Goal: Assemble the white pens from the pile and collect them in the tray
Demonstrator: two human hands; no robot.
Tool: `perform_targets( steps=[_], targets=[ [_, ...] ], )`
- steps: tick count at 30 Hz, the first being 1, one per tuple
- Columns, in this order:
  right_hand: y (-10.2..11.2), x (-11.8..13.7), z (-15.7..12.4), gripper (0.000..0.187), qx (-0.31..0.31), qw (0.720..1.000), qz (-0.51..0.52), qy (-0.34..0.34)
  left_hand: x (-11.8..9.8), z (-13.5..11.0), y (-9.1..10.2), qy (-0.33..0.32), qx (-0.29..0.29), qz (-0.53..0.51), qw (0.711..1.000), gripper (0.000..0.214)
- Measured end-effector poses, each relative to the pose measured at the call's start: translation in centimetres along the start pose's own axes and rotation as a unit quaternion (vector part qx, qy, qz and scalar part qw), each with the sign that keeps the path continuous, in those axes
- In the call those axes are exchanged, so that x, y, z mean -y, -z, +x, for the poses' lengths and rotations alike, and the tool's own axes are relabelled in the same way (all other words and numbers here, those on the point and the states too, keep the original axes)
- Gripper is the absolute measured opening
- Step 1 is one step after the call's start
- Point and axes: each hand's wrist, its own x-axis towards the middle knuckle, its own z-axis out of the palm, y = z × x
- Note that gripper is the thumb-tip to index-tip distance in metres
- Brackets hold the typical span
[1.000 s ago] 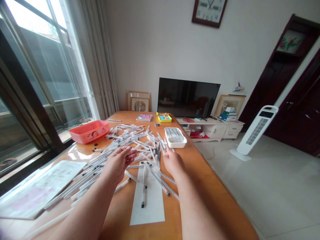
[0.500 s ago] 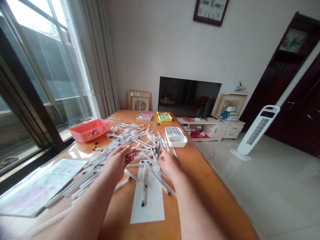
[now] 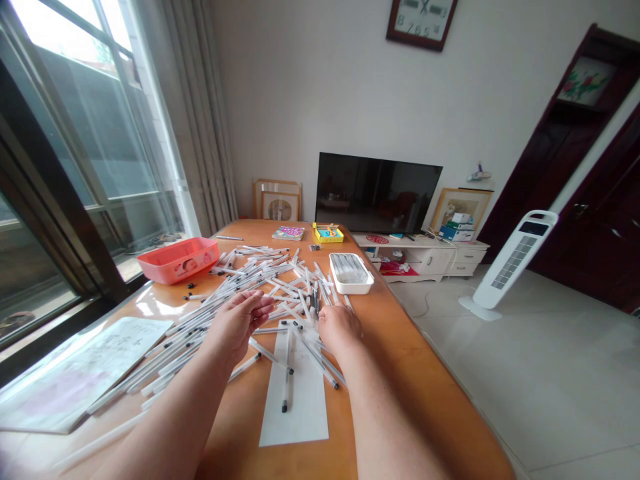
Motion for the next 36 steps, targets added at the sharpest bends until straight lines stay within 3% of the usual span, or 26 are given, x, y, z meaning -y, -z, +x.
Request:
perform_targets(
  steps=[13, 18, 25, 36],
  targets=[
    [-0.1, 0.4, -0.2, 0.011, -0.011, 0.999, 0.014, -0.027, 0.0, -0.2, -0.1, -0.003, -0.001, 0.001, 1.0, 0.03],
    [0.5, 1.2, -0.8, 0.01, -0.006, 0.997, 0.061, 0.039, 0.1, -0.1, 0.0, -0.006, 0.003, -0.001, 1.0, 0.029],
    [0.3, 1.4, -1.0, 0.011, 0.043, 0.998, 0.045, 0.023, 0.5, 0.0, -0.1, -0.004, 0.017, 0.004, 1.0, 0.032],
    [0.2, 2.2, -1.3, 0.009, 0.02, 0.997, 0.051, 0.052, 0.6, -0.3, -0.4, 0.013, 0.016, 0.03, 0.999, 0.034]
  ],
)
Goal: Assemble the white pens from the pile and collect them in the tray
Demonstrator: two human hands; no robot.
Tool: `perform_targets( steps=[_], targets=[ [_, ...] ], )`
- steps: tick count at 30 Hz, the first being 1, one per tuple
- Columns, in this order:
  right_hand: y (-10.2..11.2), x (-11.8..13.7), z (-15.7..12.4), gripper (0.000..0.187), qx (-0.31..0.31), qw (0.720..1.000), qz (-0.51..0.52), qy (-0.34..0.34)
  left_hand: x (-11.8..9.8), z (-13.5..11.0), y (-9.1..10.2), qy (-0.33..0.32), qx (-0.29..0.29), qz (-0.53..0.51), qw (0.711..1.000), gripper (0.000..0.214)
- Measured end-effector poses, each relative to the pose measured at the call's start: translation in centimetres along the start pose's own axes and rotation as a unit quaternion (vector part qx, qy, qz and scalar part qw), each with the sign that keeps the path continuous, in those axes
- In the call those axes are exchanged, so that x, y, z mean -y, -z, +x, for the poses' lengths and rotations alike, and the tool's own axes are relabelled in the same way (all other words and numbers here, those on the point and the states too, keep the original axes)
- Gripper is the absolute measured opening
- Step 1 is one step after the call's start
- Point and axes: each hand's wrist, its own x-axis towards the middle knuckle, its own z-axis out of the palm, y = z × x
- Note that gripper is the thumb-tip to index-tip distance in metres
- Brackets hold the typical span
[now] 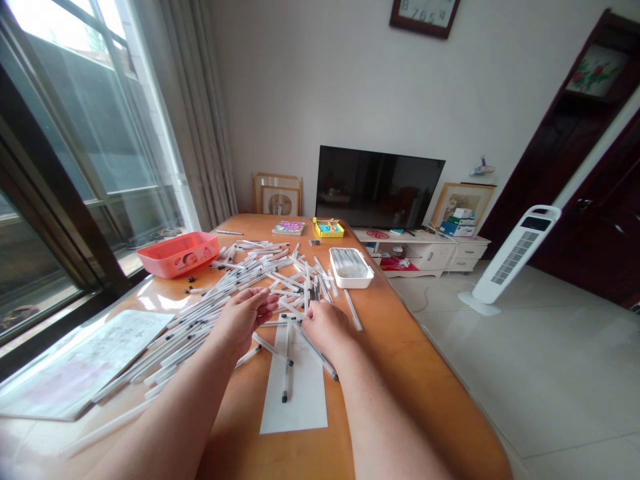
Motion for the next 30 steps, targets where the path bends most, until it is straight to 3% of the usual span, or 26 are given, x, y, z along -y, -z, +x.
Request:
perform_targets(
  steps=[8, 12, 15, 20, 22, 30],
  targets=[
    [0.9, 0.1, -0.4, 0.011, -0.074, 0.986, 0.136, 0.062, 0.6, -0.2, -0.2, 0.002, 0.017, 0.05, 0.999, 0.035],
    [0.8, 0.8, -0.8, 0.015, -0.057, 0.972, 0.202, 0.104, 0.9, -0.3, -0.6, 0.008, 0.06, 0.049, 0.997, 0.039],
    [0.7, 0.4, -0.5, 0.021, -0.028, 0.967, 0.236, 0.09, 0.9, -0.2, -0.6, 0.007, 0.065, 0.021, 0.998, 0.039],
    [1.3, -2.1, 0.7, 0.015, -0.087, 0.987, 0.123, -0.06, 0.8, 0.3, -0.2, -0.009, 0.023, 0.007, 1.0, 0.038],
    [1.4, -2.6, 1.0, 0.014, -0.07, 0.991, 0.06, -0.099, 0.8, 0.3, -0.1, -0.01, 0.021, 0.008, 1.0, 0.038],
    [0.5, -1.6, 1.4, 0.013, 0.016, 0.989, -0.068, -0.127, 1.0, 0.6, 0.0, -0.015, 0.028, 0.019, 0.999, 0.039]
  ],
)
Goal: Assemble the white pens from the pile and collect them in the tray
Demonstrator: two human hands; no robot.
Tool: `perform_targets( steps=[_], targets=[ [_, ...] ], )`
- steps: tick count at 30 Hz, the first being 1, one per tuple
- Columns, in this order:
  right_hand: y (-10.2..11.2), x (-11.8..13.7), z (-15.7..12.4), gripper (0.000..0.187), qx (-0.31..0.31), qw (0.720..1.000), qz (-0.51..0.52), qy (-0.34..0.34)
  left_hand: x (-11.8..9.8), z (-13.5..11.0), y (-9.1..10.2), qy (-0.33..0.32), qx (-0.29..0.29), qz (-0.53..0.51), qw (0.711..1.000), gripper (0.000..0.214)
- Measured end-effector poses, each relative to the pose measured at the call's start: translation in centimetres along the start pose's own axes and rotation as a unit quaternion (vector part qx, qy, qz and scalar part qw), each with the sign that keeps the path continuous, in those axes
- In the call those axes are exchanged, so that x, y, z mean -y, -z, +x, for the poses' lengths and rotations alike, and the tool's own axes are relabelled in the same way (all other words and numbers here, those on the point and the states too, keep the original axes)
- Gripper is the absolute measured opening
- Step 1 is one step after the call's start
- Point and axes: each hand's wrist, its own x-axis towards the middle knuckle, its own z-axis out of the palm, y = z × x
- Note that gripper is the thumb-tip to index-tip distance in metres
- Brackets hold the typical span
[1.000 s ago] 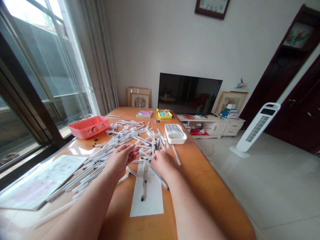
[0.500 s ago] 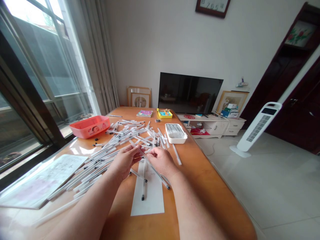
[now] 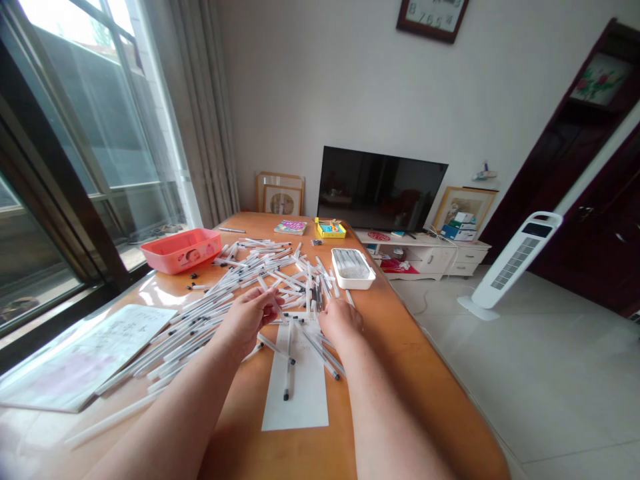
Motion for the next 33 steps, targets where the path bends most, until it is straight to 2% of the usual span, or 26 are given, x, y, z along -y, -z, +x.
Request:
perform_targets(
  steps=[5, 14, 17, 19, 22, 25, 29, 33],
  targets=[
    [0.0, 0.1, 0.2, 0.018, 0.015, 1.0, -0.016, -0.019, 0.1, 0.0, 0.0, 0.001, 0.0, -0.003, 1.0, 0.039],
    [-0.2, -0.1, 0.3, 0.017, 0.001, 1.0, -0.001, -0.026, -0.1, -0.4, -0.1, 0.012, 0.007, 0.022, 1.0, 0.034],
    [0.4, -0.2, 0.0, 0.015, -0.023, 0.999, 0.041, -0.017, -0.1, -0.6, -0.1, 0.019, 0.01, 0.028, 0.999, 0.035],
    [0.7, -0.1, -0.4, 0.015, -0.031, 0.993, 0.11, 0.014, -0.2, -0.6, -0.1, 0.022, 0.017, 0.028, 0.999, 0.035],
    [0.9, 0.5, -1.5, 0.014, -0.002, 0.959, 0.271, 0.084, -0.3, -0.7, -0.1, 0.02, 0.041, 0.011, 0.999, 0.035],
    [1.1, 1.3, -2.6, 0.013, 0.079, 0.904, 0.404, 0.117, -0.5, -0.7, 0.0, 0.016, 0.082, -0.034, 0.996, 0.037],
    [1.7, 1.8, -3.4, 0.014, 0.17, 0.862, 0.465, 0.106, -0.9, -0.8, 0.0, 0.017, 0.122, -0.075, 0.99, 0.035],
    [2.1, 2.1, -3.7, 0.013, 0.22, 0.814, 0.524, 0.119, -1.1, -1.0, -0.2, 0.016, 0.157, -0.085, 0.984, 0.03]
  ],
)
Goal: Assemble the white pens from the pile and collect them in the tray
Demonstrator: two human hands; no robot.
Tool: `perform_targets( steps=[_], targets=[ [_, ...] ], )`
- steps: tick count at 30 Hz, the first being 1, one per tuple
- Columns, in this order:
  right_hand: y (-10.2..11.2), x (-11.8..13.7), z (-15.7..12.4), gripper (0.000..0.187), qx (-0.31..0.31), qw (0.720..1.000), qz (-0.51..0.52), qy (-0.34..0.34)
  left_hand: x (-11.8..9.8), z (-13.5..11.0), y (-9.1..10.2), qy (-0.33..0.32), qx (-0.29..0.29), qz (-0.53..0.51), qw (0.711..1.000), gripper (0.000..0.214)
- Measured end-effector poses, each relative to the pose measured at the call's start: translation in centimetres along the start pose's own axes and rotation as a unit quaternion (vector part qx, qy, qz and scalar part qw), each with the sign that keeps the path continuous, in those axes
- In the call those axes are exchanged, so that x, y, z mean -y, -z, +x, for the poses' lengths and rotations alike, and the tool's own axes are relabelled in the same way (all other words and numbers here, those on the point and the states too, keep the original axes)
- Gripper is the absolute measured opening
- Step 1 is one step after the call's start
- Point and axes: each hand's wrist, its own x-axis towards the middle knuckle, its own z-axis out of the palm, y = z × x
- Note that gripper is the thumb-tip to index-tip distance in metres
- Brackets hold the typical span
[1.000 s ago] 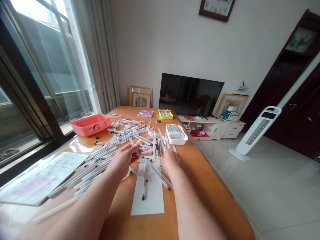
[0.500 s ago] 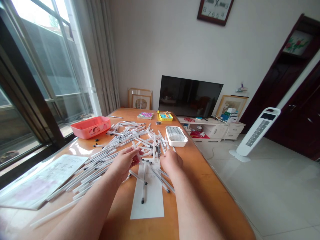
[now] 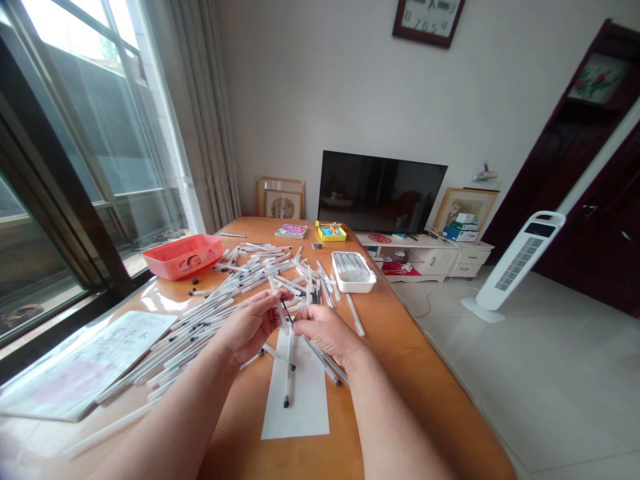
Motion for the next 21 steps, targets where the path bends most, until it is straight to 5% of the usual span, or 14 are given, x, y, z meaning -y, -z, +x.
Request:
perform_targets(
  steps=[6, 12, 21],
  targets=[
    [-0.1, 0.2, -0.1, 0.015, 0.021, 0.997, 0.074, -0.012, -0.1, -0.4, -0.4, 0.014, 0.038, 0.03, 0.999, 0.037],
    [1.7, 0.3, -0.1, 0.018, -0.136, 0.984, 0.107, 0.036, -1.0, -0.7, -0.2, -0.024, -0.003, 0.114, 0.993, 0.041],
    [2.8, 1.7, -0.6, 0.023, -0.254, 0.931, 0.208, 0.161, 0.2, -0.9, -0.6, 0.063, 0.108, 0.156, 0.98, 0.045]
  ],
)
